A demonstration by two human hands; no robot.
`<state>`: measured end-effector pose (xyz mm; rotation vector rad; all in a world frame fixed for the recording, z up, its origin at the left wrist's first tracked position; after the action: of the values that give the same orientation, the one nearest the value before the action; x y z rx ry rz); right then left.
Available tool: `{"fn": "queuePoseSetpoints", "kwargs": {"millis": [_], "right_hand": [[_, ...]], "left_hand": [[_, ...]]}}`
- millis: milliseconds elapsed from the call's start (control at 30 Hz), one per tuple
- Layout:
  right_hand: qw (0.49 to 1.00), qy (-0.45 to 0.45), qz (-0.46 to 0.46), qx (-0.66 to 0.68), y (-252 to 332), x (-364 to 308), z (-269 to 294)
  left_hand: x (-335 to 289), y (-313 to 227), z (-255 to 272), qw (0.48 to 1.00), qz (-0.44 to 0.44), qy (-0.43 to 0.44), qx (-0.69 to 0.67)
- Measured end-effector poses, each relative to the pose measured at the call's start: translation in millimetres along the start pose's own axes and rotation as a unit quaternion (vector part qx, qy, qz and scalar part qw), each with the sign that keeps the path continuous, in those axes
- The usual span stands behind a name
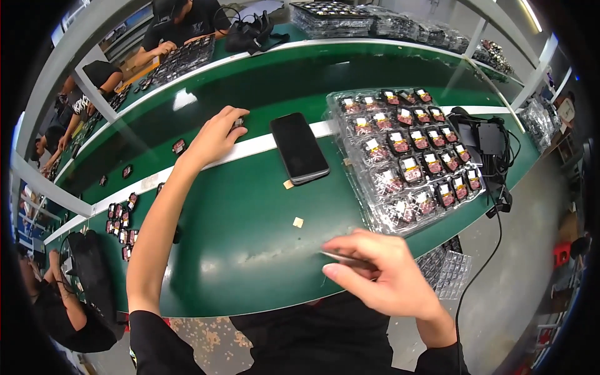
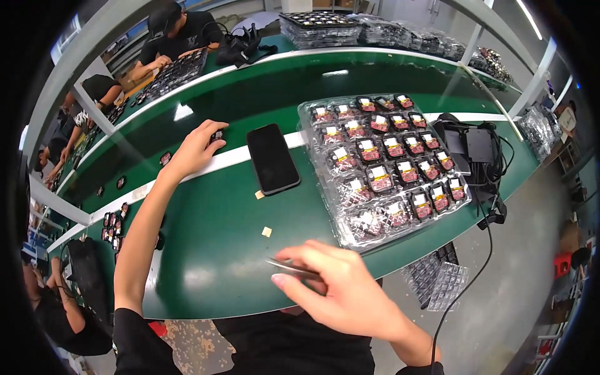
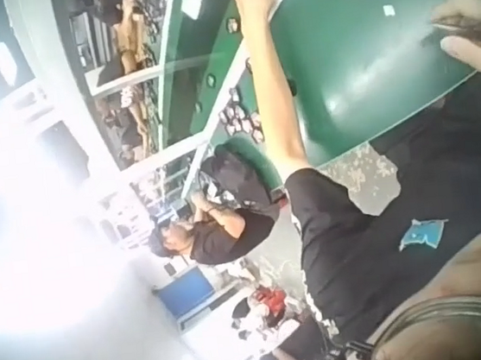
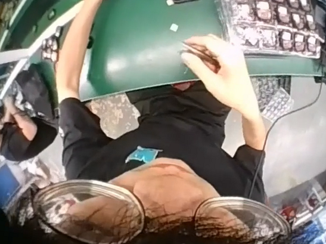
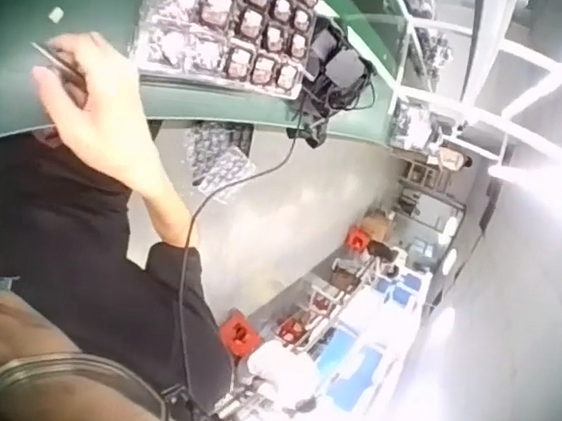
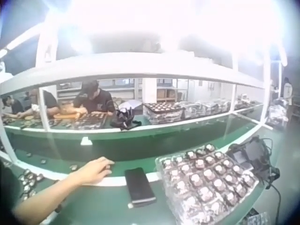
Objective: Assembling small electronic watch or smart-device components at a workbench.
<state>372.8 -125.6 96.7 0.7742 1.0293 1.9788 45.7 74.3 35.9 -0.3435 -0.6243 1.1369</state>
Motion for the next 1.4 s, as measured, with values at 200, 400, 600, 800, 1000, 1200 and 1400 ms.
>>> {"fn": "queuePoseSetpoints", "kwargs": {"millis": [200,400,600,800,1000,1200,1400], "right_hand": [[0.997,0.058,-0.028,0.044,-31.3,3.7,-34.5],[0.999,0.011,-0.048,0.021,-61.3,22.8,-50.0],[0.992,-0.041,-0.086,0.079,-73.8,31.1,-57.2],[0.992,-0.056,-0.098,0.062,-70.1,34.9,-58.3],[0.989,-0.072,-0.098,0.079,-71.8,29.7,-58.8],[0.996,-0.085,-0.015,-0.033,-58.9,33.1,-47.8],[0.995,-0.094,-0.008,0.026,-69.4,28.6,-48.2]], "left_hand": [[-68.0,-90.2,-22.2,0.998,-0.063,0.024,0.007],[-113.7,-121.3,-19.7,0.997,-0.057,0.006,0.054],[-137.4,-107.5,-5.2,0.991,0.017,-0.050,0.124],[-143.0,-113.4,-18.9,0.991,-0.019,0.025,-0.130],[-143.0,-111.3,-24.7,0.999,-0.017,0.013,-0.040],[-139.1,-101.2,-27.9,0.993,-0.014,0.041,-0.111],[-148.1,-122.2,-36.0,0.984,0.015,0.089,-0.156]]}}
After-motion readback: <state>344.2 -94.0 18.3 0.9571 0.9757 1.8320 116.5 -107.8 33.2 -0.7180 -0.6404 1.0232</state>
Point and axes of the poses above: each hand's wrist, its own x-axis towards the middle knuckle, its own z-axis out of the back of the hand, y = z × x, the point moved 8 cm from there along x, towards the middle knuckle, and after that the axes turned 10 degrees about -x, right-handed, at the moved point
